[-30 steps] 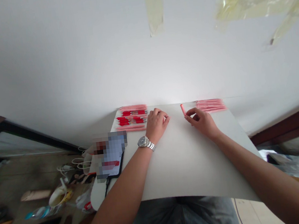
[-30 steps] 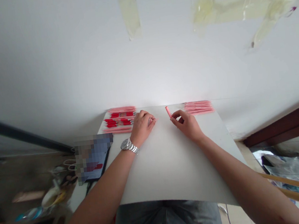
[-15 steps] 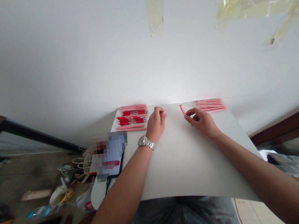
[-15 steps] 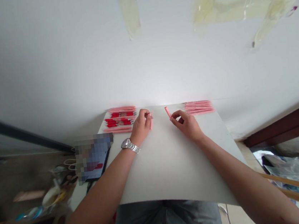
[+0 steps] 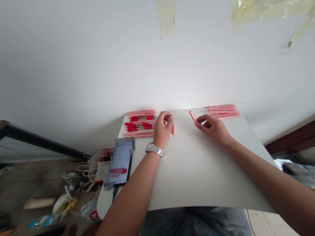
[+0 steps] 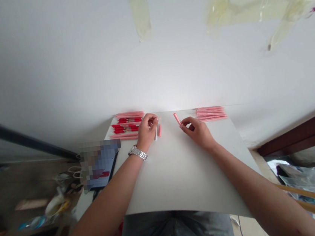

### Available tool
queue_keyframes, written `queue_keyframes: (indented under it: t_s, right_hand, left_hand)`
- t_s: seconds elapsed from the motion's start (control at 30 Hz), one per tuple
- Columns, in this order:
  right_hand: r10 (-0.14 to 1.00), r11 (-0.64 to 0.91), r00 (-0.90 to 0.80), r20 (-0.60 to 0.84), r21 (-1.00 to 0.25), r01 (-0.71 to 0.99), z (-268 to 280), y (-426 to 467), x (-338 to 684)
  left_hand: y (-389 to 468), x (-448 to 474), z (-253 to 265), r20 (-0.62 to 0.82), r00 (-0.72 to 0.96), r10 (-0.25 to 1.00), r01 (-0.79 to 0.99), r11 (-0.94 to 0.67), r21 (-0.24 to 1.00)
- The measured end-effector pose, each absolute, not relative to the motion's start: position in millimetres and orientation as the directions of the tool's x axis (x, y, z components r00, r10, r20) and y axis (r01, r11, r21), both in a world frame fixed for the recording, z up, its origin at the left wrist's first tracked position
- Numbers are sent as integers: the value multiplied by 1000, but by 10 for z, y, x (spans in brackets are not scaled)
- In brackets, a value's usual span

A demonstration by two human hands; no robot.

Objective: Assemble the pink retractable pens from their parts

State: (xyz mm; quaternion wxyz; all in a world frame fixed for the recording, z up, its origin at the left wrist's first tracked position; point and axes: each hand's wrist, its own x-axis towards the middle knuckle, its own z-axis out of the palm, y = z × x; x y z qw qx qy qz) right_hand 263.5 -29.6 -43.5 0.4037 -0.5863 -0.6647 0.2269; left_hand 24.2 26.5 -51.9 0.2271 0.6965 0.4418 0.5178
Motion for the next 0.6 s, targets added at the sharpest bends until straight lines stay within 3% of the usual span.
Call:
queue_keyframes:
  t_s: [0.33,0.6]
  right_hand:
    - [964,215,-4,265,-772,598,-458,-286,2653]
    - [963,226,-21,267,-768,600,-440,-300,2654]
  left_hand:
    - [272,233,-525,495,77,866,327,-491,807]
    - [263,246,-519,457,116,882,146,-471,870]
